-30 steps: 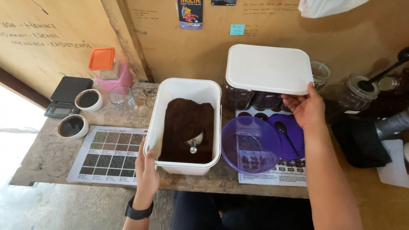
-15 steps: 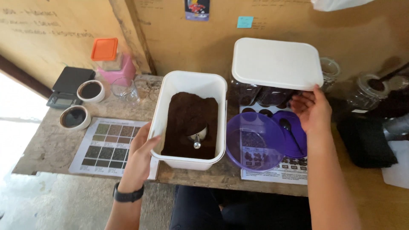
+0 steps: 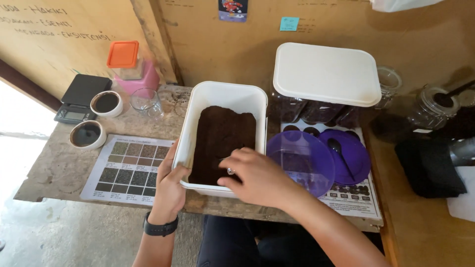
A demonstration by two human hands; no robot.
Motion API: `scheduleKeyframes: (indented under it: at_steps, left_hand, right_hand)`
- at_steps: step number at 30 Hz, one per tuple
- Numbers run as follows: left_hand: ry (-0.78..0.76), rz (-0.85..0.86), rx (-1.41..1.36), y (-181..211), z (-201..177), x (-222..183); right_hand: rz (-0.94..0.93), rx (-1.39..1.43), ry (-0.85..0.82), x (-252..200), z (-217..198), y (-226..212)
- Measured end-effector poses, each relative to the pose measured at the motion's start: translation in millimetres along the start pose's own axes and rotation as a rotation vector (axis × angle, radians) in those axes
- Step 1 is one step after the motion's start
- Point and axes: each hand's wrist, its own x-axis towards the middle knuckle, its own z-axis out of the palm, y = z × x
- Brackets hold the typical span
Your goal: Scooping ground coffee from a large storage container into a smaller bowl using a metal scoop.
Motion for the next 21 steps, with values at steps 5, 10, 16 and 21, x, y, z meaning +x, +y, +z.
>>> scheduleKeyframes:
  at_steps: [5, 10, 16, 21]
  left_hand:
    - [-0.021, 0.015, 0.114, 6, 2, 1]
    - [-0.052, 0.053, -0.028, -6, -3, 5]
    - [-0.065, 0.1, -0.016, 2, 0, 5]
    - [-0.082, 0.092, 0.018, -8, -7, 4]
  right_hand:
    - [0.096, -0.239, -0.294, 24, 21, 0]
    - [0.188, -0.442, -0.407, 32, 34, 10]
    - [0.386, -0.712, -0.604, 63, 82, 39]
    - [0.365, -0.663, -0.581, 57, 56, 18]
